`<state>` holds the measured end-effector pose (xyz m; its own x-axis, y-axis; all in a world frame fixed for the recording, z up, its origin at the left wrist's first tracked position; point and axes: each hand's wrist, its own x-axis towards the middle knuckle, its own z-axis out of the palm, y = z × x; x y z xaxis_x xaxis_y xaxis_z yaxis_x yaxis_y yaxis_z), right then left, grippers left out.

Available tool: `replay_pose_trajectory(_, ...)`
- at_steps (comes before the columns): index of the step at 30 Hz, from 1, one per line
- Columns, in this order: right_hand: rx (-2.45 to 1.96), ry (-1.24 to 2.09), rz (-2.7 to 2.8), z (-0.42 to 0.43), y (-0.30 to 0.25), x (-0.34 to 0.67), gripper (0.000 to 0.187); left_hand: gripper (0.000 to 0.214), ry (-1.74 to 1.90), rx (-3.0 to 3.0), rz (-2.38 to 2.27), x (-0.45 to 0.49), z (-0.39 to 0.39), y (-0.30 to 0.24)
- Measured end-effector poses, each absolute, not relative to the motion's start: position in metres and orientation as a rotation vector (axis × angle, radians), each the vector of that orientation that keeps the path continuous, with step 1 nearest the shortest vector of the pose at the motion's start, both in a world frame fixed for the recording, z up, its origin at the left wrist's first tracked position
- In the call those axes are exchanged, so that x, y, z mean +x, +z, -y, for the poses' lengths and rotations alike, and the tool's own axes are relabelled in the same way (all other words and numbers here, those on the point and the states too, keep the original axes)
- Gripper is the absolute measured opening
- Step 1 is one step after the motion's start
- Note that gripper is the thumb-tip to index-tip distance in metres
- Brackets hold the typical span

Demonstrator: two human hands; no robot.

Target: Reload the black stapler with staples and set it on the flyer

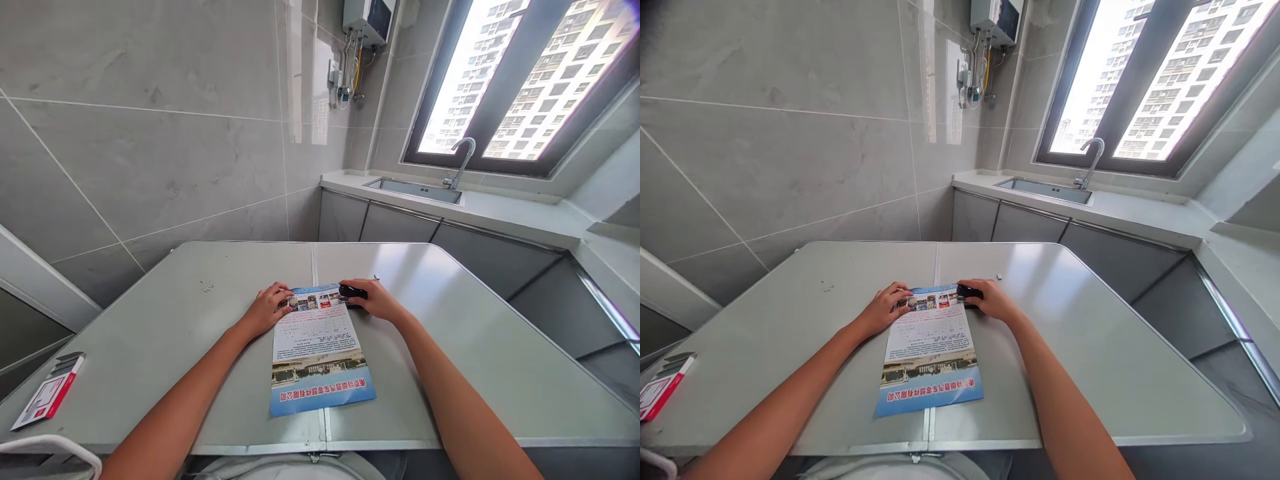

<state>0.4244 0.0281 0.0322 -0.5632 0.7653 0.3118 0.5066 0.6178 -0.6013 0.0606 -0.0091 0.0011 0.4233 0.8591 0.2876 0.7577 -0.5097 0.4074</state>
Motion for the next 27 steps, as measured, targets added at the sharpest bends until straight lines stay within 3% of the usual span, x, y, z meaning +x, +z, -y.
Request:
replay_pose_trajectory(6, -1.095, 0.547, 2.275, -0.028, 0.032, 0.424, 0.048, 0.032, 0.684, 2.564, -1.497, 0.065, 0.015, 0.006)
replay_pose_trajectory(20, -0.912, 0.674, 2.432, -0.016, 0.048, 0.417, 0.044, 0.056, 0.423, 2.682, -1.034, 0.134, 0.054, 0.020)
replay_pose_trajectory(27, -1.048, 0.532, 2.333, -0.016, 0.040, 0.405, 0.050, 0.056, 0.420, 2.689, -1.036, 0.139, 0.059, 0.024)
